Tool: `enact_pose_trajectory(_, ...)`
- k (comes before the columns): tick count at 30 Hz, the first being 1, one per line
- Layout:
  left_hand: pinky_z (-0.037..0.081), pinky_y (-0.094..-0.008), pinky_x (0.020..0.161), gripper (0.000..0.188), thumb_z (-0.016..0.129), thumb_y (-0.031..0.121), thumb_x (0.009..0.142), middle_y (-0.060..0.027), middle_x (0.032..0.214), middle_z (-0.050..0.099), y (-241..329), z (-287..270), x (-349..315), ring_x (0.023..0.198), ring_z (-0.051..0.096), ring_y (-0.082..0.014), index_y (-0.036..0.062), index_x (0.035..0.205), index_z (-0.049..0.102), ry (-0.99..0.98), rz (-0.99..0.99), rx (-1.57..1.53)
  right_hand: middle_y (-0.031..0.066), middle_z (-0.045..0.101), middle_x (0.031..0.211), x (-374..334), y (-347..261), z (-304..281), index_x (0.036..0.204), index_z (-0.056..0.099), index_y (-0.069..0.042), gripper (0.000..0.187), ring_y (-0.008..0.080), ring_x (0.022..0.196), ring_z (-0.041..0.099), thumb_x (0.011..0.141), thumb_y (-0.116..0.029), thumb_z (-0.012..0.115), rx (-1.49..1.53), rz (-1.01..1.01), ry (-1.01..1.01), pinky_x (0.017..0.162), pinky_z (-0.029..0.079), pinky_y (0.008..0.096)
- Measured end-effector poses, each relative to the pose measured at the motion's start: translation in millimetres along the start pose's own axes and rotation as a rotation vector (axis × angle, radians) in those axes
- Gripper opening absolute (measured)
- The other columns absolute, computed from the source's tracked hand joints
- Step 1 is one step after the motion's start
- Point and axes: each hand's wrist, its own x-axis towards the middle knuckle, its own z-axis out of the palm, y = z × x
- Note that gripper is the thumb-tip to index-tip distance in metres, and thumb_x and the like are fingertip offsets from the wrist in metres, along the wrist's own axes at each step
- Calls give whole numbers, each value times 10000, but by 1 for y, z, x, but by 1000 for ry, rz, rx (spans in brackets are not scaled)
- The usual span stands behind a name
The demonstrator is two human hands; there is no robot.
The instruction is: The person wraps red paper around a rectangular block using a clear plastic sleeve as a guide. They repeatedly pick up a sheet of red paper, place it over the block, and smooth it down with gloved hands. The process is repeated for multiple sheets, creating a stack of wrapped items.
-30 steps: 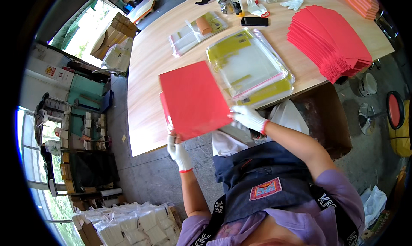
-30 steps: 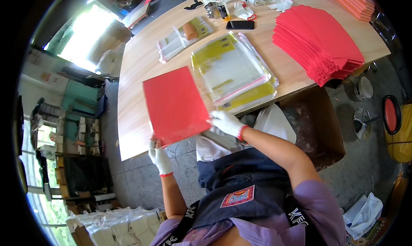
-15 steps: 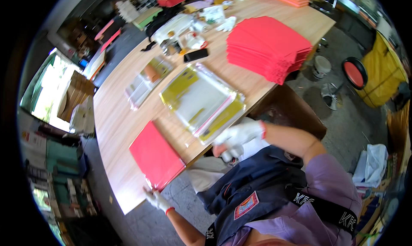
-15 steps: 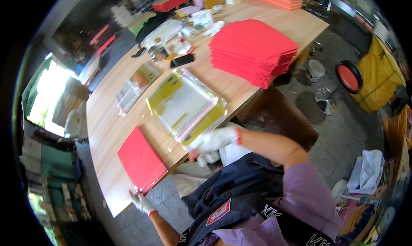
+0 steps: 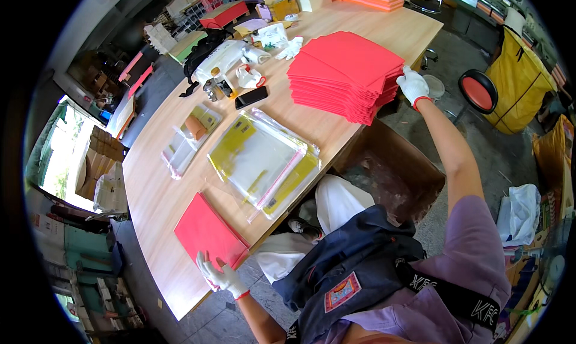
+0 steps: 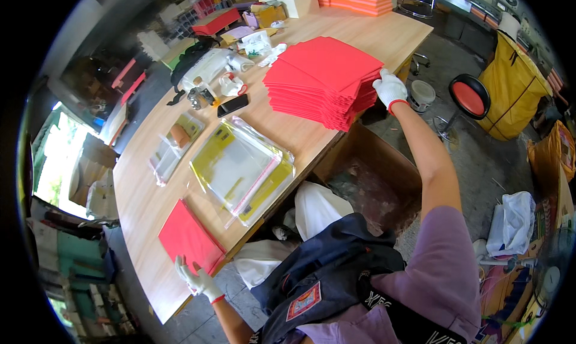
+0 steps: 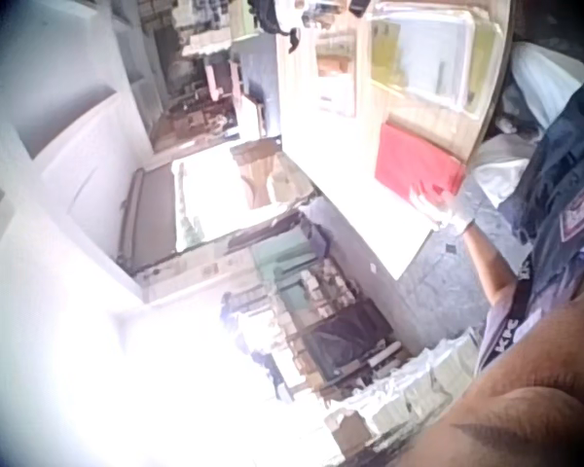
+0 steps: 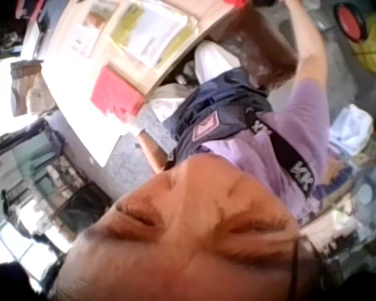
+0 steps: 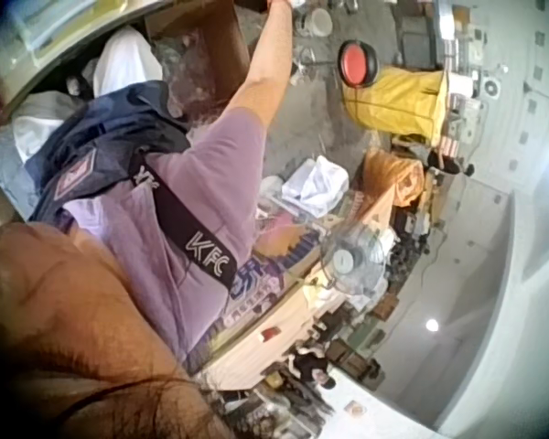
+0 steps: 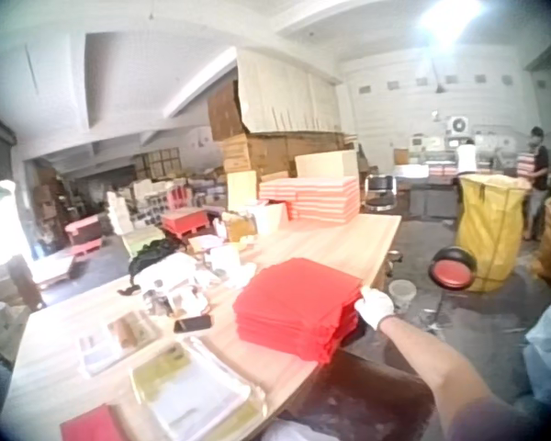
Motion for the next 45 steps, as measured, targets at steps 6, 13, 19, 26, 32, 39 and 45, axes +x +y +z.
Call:
enact_pose_trajectory(6, 445, -360, 930, 366, 555, -112, 730, -156, 1220, 508, 46, 35, 1, 1137, 499, -284, -4, 1079, 573, -188, 76, -23, 216, 614, 836, 26, -3, -16, 979, 572, -64, 322, 348, 783, 616, 833, -326, 454, 257, -55, 59, 708, 480, 436)
enact_pose_trajectory(13, 339, -432, 980, 367, 606, 184, 747, -104, 1214, 525, 88, 114, 31, 1157, 446, -328, 155, 1113, 592, -615, 422, 148, 161, 602, 737, 36, -66, 4, 1030, 408, -49, 211, 199, 506, 581, 861, -112, 517, 1589, 427, -256, 402, 466, 264)
enact_pose_trajectory(19, 390, -405, 879, 317, 603, 159, 712, -84, 1125, 542, 106, 147, 47, 1025, 522, -278, 164, 1029, 597, -750, 435, 191, 115, 602, 780, -6, -62, -15, 922, 506, -68, 76, 156, 500, 529, 906, -111, 446, 1912, 158, -518, 414, 412, 219)
enact_pose_trajectory(26, 482, -403, 765, 230, 537, 81, 764, -68, 1017, 590, 98, 157, 67, 912, 580, -320, 144, 971, 613, -838, 283, 267, 29, 619, 824, -146, -75, -58, 1083, 521, -15, 268, 87, 579, 578, 848, -144, 508, 1847, 469, -1082, 494, 479, 195)
enact_pose_trajectory(32, 478, -395, 746, 231, 505, 42, 752, -95, 997, 590, 98, 156, 69, 885, 577, -304, 101, 952, 605, -807, 225, 6, 50, 611, 845, -225, -72, -49, 1122, 499, 31, 332, 66, 517, 523, 830, -123, 533, 1791, 645, -1427, 477, 426, 164)
enact_pose_trajectory(39, 470, -386, 769, 206, 575, 63, 714, -65, 1021, 588, 90, 140, 56, 954, 545, -291, 114, 906, 629, -586, 231, 179, 114, 631, 866, -276, -59, -3, 1125, 476, 2, 321, 151, 461, 572, 815, -72, 517, 1942, 874, -1117, 357, 435, 226)
enact_pose_trajectory(45, 493, -330, 668, 205, 519, -12, 775, -108, 889, 594, 89, 130, 68, 732, 594, -242, 65, 935, 621, -669, -30, -89, 58, 627, 904, -279, -65, 7, 1059, 535, -32, 214, 107, 616, 608, 846, -43, 519, 2115, 968, -1143, 477, 510, 193)
